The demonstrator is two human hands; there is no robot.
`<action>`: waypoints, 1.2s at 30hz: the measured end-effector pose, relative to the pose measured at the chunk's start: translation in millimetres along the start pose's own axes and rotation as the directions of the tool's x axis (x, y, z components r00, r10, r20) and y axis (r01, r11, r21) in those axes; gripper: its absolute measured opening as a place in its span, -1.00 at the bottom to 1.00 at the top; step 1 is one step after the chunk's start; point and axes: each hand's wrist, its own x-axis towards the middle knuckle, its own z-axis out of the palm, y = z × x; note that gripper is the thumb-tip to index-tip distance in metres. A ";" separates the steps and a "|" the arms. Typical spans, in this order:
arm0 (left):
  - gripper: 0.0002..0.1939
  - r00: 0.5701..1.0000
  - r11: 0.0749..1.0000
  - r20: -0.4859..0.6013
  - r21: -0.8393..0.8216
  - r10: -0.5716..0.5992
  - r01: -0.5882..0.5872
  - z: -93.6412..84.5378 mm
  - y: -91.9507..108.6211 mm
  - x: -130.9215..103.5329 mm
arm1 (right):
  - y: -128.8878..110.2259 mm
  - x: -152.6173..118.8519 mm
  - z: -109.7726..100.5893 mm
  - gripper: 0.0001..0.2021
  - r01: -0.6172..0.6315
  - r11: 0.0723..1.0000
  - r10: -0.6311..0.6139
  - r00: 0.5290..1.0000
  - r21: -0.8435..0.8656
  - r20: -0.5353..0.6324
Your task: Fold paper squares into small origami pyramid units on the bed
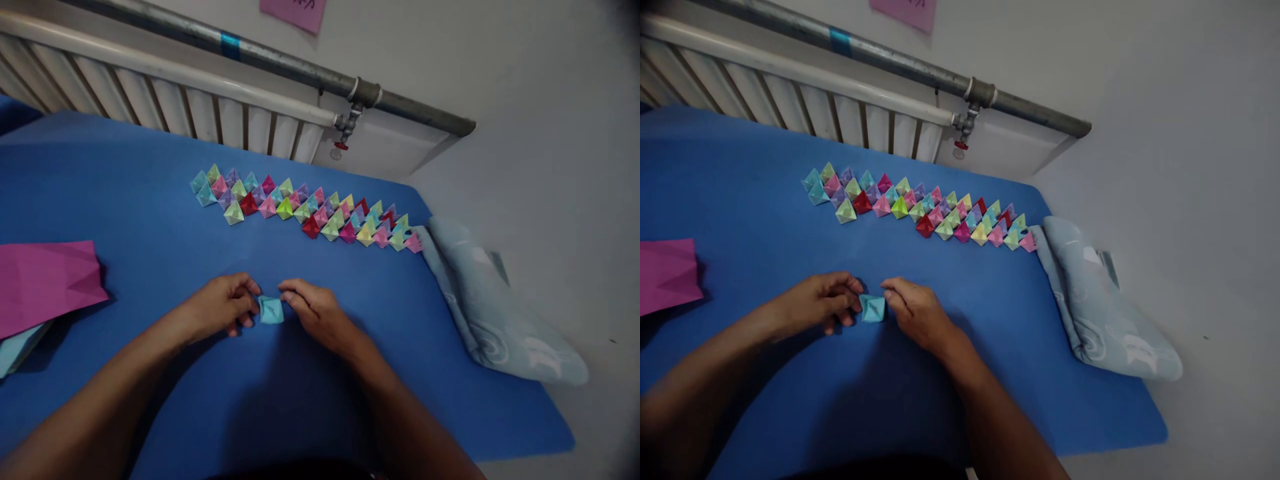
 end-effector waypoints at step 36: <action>-0.86 0.921 0.604 -0.186 0.794 0.343 -0.064 31.1 -4.5 2.0 | -0.9 9.0 29.3 -0.86 0.011 0.954 -0.030 0.998 -0.299 -0.062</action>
